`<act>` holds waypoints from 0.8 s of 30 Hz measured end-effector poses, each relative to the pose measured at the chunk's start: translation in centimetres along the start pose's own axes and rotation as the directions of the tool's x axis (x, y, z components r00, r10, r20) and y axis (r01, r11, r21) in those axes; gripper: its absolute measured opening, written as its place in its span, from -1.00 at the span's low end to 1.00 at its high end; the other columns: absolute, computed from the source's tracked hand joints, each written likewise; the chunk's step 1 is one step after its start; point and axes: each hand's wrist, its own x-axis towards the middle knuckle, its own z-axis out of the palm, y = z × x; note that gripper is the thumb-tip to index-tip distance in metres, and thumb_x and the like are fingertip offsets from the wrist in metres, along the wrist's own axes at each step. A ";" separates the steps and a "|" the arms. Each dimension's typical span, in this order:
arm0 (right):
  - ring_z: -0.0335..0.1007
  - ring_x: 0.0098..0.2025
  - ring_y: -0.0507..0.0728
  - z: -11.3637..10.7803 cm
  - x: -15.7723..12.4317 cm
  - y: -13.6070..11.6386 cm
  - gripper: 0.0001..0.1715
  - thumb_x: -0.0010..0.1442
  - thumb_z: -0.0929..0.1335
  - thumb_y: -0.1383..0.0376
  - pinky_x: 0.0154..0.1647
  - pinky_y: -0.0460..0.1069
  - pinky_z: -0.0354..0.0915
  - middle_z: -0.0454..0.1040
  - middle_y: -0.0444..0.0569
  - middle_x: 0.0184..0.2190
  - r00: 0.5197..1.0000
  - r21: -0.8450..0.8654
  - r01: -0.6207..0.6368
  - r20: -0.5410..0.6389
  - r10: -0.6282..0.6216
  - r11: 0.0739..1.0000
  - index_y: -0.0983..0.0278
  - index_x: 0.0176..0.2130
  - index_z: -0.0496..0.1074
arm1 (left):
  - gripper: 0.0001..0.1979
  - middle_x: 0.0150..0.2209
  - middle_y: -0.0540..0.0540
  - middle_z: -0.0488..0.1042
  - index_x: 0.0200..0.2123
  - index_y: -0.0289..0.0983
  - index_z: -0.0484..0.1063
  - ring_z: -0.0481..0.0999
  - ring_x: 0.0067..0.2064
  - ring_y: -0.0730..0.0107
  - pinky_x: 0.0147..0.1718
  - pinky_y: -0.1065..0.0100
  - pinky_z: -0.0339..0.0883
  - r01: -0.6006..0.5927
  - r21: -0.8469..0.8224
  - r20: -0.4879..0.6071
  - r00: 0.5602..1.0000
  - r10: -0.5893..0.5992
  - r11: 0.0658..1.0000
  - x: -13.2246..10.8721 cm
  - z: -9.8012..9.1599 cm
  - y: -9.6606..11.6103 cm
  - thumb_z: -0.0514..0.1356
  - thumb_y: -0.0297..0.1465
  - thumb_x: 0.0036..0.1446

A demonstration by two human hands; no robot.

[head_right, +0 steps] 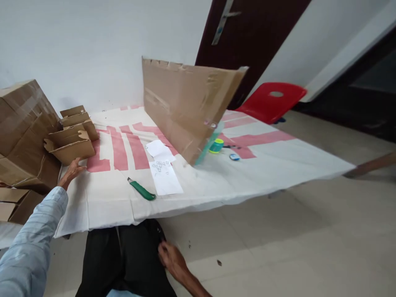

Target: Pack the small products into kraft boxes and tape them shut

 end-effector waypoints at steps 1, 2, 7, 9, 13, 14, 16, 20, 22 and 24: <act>0.53 -0.15 0.23 -0.7 2.3 0.5 -0.65 0.53 0.22 0.15 -0.10 0.16 0.52 0.56 0.03 -0.17 0.993 -0.033 0.036 -0.113 -0.039 0.999 0.19 -0.11 0.55 | -0.43 0.16 -0.29 0.56 0.10 -0.29 0.50 0.57 0.10 -0.02 0.15 0.06 0.44 0.000 -0.002 -0.016 1.000 0.000 1.000 -1.0 -0.2 0.7 0.30 -0.39 -0.06; 0.51 -0.17 0.25 -1.6 4.3 0.8 -0.60 0.53 0.18 0.18 -0.09 0.17 0.50 0.54 0.03 -0.23 0.963 -0.085 0.092 -0.247 -0.111 0.992 0.19 -0.16 0.54 | -0.43 0.16 -0.33 0.55 0.10 -0.31 0.50 0.60 0.03 -0.02 0.11 0.03 0.47 0.000 -0.006 -0.030 1.000 0.000 1.000 -2.2 -0.3 1.3 0.30 -0.37 -0.05; 0.40 0.13 0.35 -6.9 11.7 -0.2 -0.62 0.43 0.29 0.19 0.15 0.23 0.34 0.52 0.24 0.08 0.709 -0.464 0.124 -0.577 -0.405 0.877 0.27 0.12 0.51 | -0.47 0.22 -0.33 0.49 0.10 -0.28 0.49 0.66 -0.21 0.19 -0.17 0.13 0.58 -0.068 -0.097 -0.036 0.997 0.065 0.993 -10.5 1.4 3.6 0.30 -0.26 0.05; 0.30 0.28 0.43 -8.0 13.8 0.4 -0.51 0.41 0.30 0.19 0.22 0.28 0.27 0.43 0.33 0.25 0.716 -0.510 -0.027 -0.610 -0.340 0.860 0.33 0.23 0.45 | -0.50 0.22 -0.32 0.48 0.09 -0.25 0.50 0.68 -0.18 0.18 -0.23 0.17 0.59 -0.104 -0.138 -0.039 0.994 0.100 0.985 -14.7 2.5 4.0 0.28 -0.20 0.10; 0.17 0.43 0.47 -7.9 16.6 3.8 -0.45 0.42 0.30 0.18 0.33 0.33 0.14 0.34 0.34 0.38 0.810 -0.551 -0.178 -0.552 -0.196 0.815 0.32 0.30 0.42 | -0.58 0.19 -0.28 0.52 0.05 -0.18 0.55 0.68 -0.12 0.13 -0.41 0.27 0.54 -0.110 -0.213 -0.023 0.994 0.108 0.971 -22.6 4.5 4.4 0.25 -0.16 0.16; 0.17 0.43 0.46 -7.7 16.9 4.7 -0.44 0.42 0.30 0.17 0.35 0.33 0.13 0.34 0.34 0.39 0.824 -0.560 -0.185 -0.537 -0.183 0.808 0.32 0.30 0.42 | -0.60 0.17 -0.27 0.53 0.03 -0.18 0.56 0.67 -0.12 0.14 -0.40 0.27 0.53 -0.096 -0.234 -0.022 0.995 0.093 0.968 -24.1 4.9 4.5 0.25 -0.16 0.16; 0.19 0.43 0.44 -7.7 17.2 6.2 -0.44 0.43 0.29 0.15 0.36 0.32 0.12 0.35 0.33 0.39 0.830 -0.570 -0.182 -0.526 -0.185 0.801 0.32 0.30 0.43 | -0.62 0.15 -0.27 0.55 0.00 -0.18 0.58 0.66 -0.10 0.13 -0.38 0.26 0.53 -0.065 -0.266 -0.032 0.998 0.058 0.962 -26.2 5.2 4.8 0.25 -0.17 0.16; 0.26 0.37 0.44 -8.9 16.8 7.3 -0.47 0.42 0.27 0.16 0.33 0.32 0.17 0.42 0.35 0.33 0.820 -0.577 -0.163 -0.530 -0.215 0.801 0.36 0.24 0.47 | -0.63 0.12 -0.26 0.57 0.00 -0.16 0.58 0.65 -0.09 0.12 -0.36 0.24 0.53 -0.031 -0.283 -0.058 0.998 0.016 0.959 -28.2 4.7 5.4 0.25 -0.20 0.16; 0.28 0.34 0.44 -9.7 16.5 7.0 -0.49 0.42 0.26 0.17 0.31 0.31 0.20 0.44 0.37 0.29 0.817 -0.584 -0.147 -0.526 -0.234 0.799 0.38 0.20 0.49 | -0.64 0.12 -0.24 0.58 0.00 -0.15 0.58 0.65 -0.10 0.12 -0.37 0.24 0.53 -0.034 -0.288 -0.062 0.998 0.017 0.957 -28.7 4.3 5.6 0.24 -0.21 0.15; 0.29 0.31 0.42 -10.1 16.4 6.3 -0.51 0.44 0.24 0.17 0.29 0.28 0.22 0.47 0.36 0.26 0.815 -0.594 -0.119 -0.517 -0.264 0.796 0.38 0.16 0.51 | -0.64 0.11 -0.22 0.58 0.01 -0.14 0.58 0.66 -0.10 0.12 -0.37 0.24 0.52 -0.042 -0.295 -0.070 0.997 0.023 0.955 -29.0 4.1 5.8 0.24 -0.21 0.16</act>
